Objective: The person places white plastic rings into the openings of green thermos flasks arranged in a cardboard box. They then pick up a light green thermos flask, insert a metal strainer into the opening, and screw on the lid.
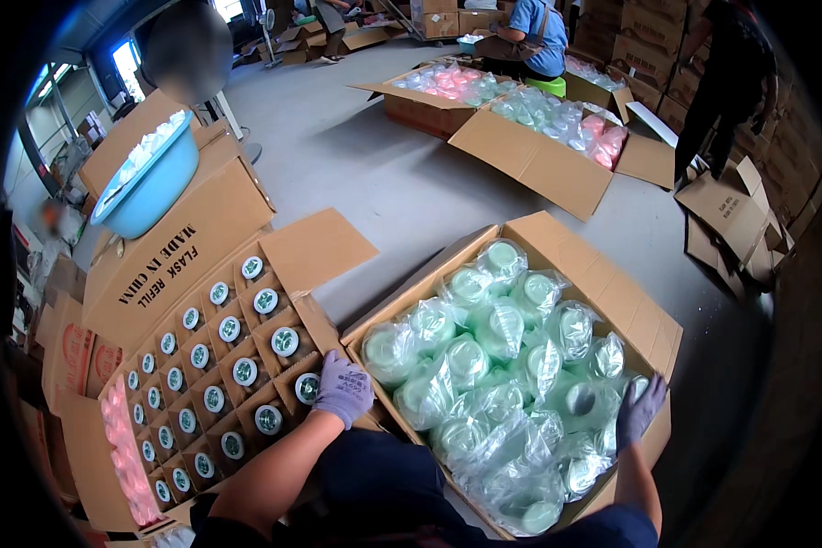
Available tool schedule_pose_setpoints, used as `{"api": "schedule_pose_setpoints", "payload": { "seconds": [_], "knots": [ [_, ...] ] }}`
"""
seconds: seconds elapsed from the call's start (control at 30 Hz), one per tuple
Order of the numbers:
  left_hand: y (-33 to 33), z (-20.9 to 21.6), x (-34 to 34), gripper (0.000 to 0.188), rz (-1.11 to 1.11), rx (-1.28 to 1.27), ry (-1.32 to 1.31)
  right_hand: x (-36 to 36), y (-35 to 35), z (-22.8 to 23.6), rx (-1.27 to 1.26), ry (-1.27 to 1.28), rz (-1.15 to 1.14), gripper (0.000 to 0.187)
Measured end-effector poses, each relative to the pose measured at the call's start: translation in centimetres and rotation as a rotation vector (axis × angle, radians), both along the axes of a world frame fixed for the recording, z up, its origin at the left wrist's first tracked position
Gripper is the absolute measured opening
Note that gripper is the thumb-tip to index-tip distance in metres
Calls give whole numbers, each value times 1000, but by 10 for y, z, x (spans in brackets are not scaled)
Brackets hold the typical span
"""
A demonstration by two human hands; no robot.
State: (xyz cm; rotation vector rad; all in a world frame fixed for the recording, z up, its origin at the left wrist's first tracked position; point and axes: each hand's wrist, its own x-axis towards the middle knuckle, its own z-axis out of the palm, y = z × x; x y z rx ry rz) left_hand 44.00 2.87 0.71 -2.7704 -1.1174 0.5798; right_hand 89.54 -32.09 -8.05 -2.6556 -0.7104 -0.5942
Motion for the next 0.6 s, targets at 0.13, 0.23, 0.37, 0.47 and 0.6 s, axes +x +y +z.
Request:
{"api": "schedule_pose_setpoints", "payload": {
  "seconds": [0.13, 0.23, 0.37, 0.47, 0.6],
  "knots": [
    [-7, 10, -5, 28, -5, 24, -6, -106, -196, -63, 13, 652, -533, 80],
    [-8, 8, -2, 28, -23, 13, 27, -178, -222, -134, 976, 1402, -131, 74],
    [-13, 6, -3, 27, -17, 22, 35, -193, -170, -112, 1250, 1726, -128, 51],
    [-23, 10, 2, 25, -43, 40, 54, -206, -172, -111, 1144, 1665, -158, 40],
    [-40, -10, -9, 25, -92, 159, -8, -235, -110, -93, 937, 1465, -44, 29]
  ]
}}
